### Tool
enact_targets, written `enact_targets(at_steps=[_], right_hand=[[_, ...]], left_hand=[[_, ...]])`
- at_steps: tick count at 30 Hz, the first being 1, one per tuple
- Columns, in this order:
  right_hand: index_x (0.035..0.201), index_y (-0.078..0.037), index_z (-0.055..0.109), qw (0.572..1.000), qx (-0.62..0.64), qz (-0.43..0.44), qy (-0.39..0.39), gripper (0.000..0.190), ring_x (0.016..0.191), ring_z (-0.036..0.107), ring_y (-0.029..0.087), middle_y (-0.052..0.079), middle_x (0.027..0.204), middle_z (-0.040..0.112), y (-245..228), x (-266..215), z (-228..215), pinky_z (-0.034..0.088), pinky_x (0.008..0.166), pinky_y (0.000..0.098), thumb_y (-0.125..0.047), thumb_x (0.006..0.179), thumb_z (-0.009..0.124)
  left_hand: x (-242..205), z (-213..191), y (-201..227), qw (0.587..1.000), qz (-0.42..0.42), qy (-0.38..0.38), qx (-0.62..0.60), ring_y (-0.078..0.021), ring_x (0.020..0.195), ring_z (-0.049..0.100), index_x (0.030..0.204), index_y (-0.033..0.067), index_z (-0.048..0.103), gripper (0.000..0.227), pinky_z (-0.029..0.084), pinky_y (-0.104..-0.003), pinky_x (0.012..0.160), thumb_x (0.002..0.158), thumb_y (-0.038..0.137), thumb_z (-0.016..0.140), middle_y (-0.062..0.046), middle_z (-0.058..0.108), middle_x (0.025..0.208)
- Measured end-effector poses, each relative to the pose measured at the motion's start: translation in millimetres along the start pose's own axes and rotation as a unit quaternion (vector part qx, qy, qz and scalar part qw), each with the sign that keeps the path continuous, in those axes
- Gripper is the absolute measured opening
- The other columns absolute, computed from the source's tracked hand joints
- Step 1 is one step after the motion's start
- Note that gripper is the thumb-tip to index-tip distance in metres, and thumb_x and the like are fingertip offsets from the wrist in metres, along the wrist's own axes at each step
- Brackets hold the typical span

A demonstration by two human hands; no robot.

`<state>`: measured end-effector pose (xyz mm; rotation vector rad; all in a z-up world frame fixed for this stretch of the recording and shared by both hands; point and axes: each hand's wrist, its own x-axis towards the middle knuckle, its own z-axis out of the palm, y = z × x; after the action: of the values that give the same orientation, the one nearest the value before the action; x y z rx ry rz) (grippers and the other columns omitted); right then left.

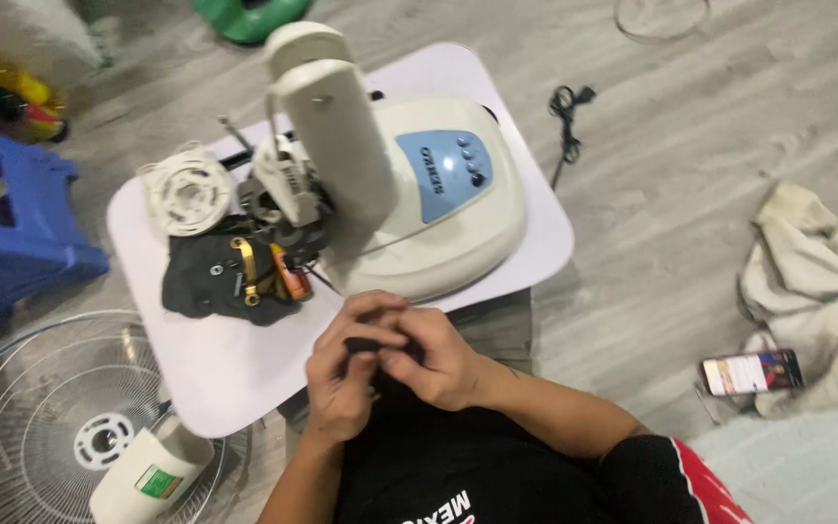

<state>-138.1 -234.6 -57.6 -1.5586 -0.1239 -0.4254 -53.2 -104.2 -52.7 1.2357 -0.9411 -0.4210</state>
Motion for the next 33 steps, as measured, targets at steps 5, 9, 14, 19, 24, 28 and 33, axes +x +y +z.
enact_targets(at_steps=[5, 9, 14, 19, 24, 28, 33], right_hand=[[0.098, -0.004, 0.065, 0.986, -0.160, -0.040, 0.019, 0.014, 0.098, 0.064, 0.027, 0.014, 0.113, 0.064, -0.9, -30.9, -106.5, 0.051, 0.086, 0.0341, -0.007, 0.085, 0.067], [0.080, 0.002, 0.058, 0.895, -0.248, -0.098, 0.357, 0.048, 0.064, 0.047, 0.021, 0.016, 0.079, 0.058, 33.2, -146.6, -305.9, 0.043, 0.060, 0.0341, -0.038, 0.105, 0.055], [0.101, -0.006, 0.061, 0.633, -0.472, 0.114, 0.603, 0.012, 0.066, 0.054, 0.018, 0.009, 0.079, 0.063, 114.3, -401.5, -420.0, 0.045, 0.061, 0.0340, -0.008, 0.095, 0.051], [0.143, -0.006, 0.044, 0.418, -0.515, 0.429, 0.613, 0.052, 0.105, 0.057, 0.046, 0.030, 0.117, 0.054, 177.7, -496.3, -323.9, 0.045, 0.094, 0.0530, -0.004, 0.093, 0.059], [0.143, -0.014, 0.048, 0.471, -0.508, 0.419, 0.586, 0.058, 0.102, 0.060, 0.045, 0.028, 0.116, 0.056, 193.7, -495.7, -306.3, 0.049, 0.090, 0.0511, -0.004, 0.089, 0.065], [0.146, -0.019, 0.048, 0.500, -0.452, 0.446, 0.589, 0.056, 0.103, 0.055, 0.041, 0.023, 0.119, 0.042, 195.3, -487.7, -302.5, 0.047, 0.093, 0.0465, -0.018, 0.095, 0.069], [0.148, -0.021, 0.044, 0.489, -0.443, 0.460, 0.594, 0.063, 0.110, 0.053, 0.038, 0.021, 0.124, 0.040, 202.2, -492.0, -308.8, 0.046, 0.100, 0.0439, -0.011, 0.092, 0.072]], left_hand=[[-19.7, -16.9, -22.7, 0.978, -0.033, 0.076, -0.190, -0.0293, 0.094, 0.058, 0.094, 0.0124, 0.051, 0.034, 0.051, -0.047, 0.089, 0.109, 0.043, 0.051, -0.010, 0.057, 0.093], [-44.7, -49.6, -32.0, 0.966, -0.021, 0.095, -0.240, -0.0152, 0.058, 0.046, 0.097, 0.0164, 0.050, 0.027, 0.040, -0.031, 0.054, 0.113, 0.038, 0.050, 0.000, 0.046, 0.073], [-79.4, -87.3, -45.2, 0.977, -0.044, 0.099, -0.185, -0.0140, 0.058, 0.050, 0.104, 0.0264, 0.048, 0.027, 0.042, -0.030, 0.056, 0.115, 0.050, 0.045, 0.005, 0.044, 0.076], [-87.1, -112.6, -59.4, 0.987, -0.074, 0.133, -0.059, -0.0089, 0.061, 0.046, 0.112, 0.0331, 0.042, 0.029, 0.042, -0.025, 0.057, 0.113, 0.062, 0.044, 0.008, 0.038, 0.081], [-100.4, -153.7, -88.6, 0.984, -0.040, -0.035, -0.172, -0.0166, 0.082, 0.063, 0.125, 0.0301, 0.050, 0.012, 0.056, -0.036, 0.075, 0.115, 0.033, 0.046, 0.006, 0.055, 0.107], [-89.3, -182.8, -104.3, 0.968, -0.031, -0.182, -0.170, -0.0152, 0.100, 0.068, 0.135, 0.0332, 0.047, 0.092, 0.063, -0.037, 0.085, 0.058, 0.007, 0.090, 0.011, 0.057, 0.120], [-113.7, -168.0, -108.6, 0.984, -0.035, -0.017, -0.175, -0.0156, 0.086, 0.063, 0.128, 0.0296, 0.047, 0.016, 0.054, -0.034, 0.078, 0.112, 0.032, 0.049, 0.009, 0.055, 0.113]])
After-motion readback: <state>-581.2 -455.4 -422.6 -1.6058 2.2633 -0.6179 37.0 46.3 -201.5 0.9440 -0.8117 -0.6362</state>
